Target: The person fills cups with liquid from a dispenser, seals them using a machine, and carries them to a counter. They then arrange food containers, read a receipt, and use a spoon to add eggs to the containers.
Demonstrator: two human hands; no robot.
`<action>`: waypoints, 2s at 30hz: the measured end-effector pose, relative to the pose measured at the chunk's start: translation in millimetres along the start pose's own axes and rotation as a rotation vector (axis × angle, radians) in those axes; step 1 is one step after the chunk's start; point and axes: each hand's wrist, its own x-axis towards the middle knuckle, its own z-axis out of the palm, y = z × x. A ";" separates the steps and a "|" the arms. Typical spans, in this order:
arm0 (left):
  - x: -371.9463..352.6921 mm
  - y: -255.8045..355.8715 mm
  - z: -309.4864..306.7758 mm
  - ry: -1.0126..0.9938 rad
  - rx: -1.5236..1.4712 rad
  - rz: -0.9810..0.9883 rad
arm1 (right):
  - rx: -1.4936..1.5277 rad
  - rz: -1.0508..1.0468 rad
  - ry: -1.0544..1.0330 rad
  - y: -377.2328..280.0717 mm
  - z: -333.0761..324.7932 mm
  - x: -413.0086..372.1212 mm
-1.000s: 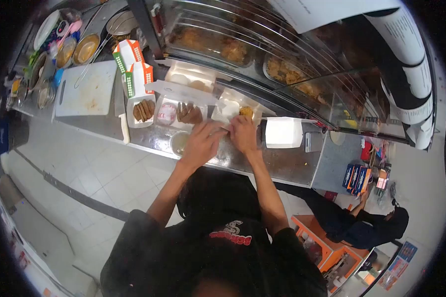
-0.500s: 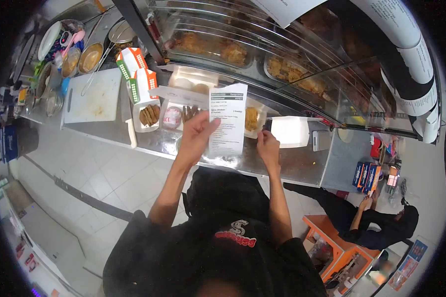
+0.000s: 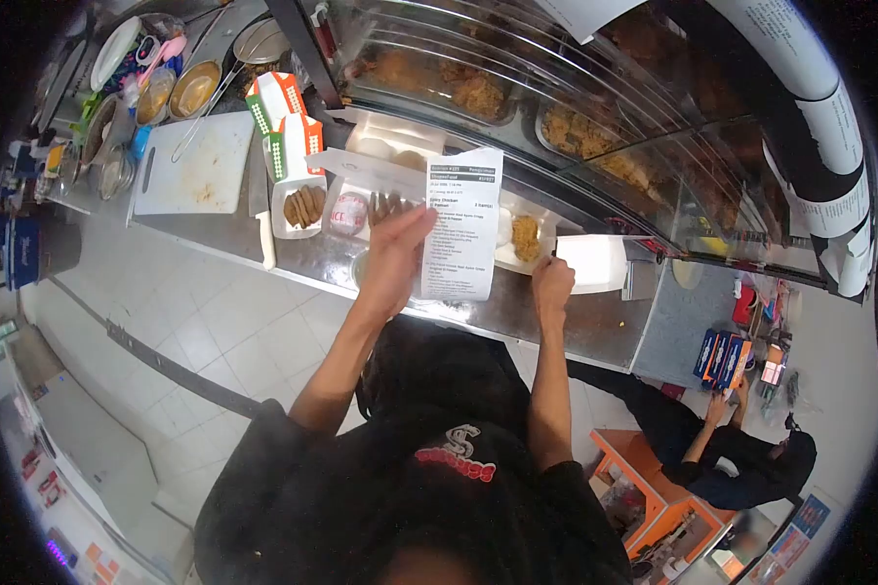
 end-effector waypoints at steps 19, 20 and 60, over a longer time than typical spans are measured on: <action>2.4 -33.9 33.7 -0.014 0.052 -0.034 | 1.277 -0.044 -0.318 -91.8 -138.2 -94.3; 2.0 -38.4 35.3 -0.011 0.050 -0.027 | 1.305 -0.019 -0.385 -90.0 -137.7 -95.0; -71.1 -27.4 0.5 0.193 -0.188 0.186 | 0.306 -0.495 0.076 16.2 12.4 1.4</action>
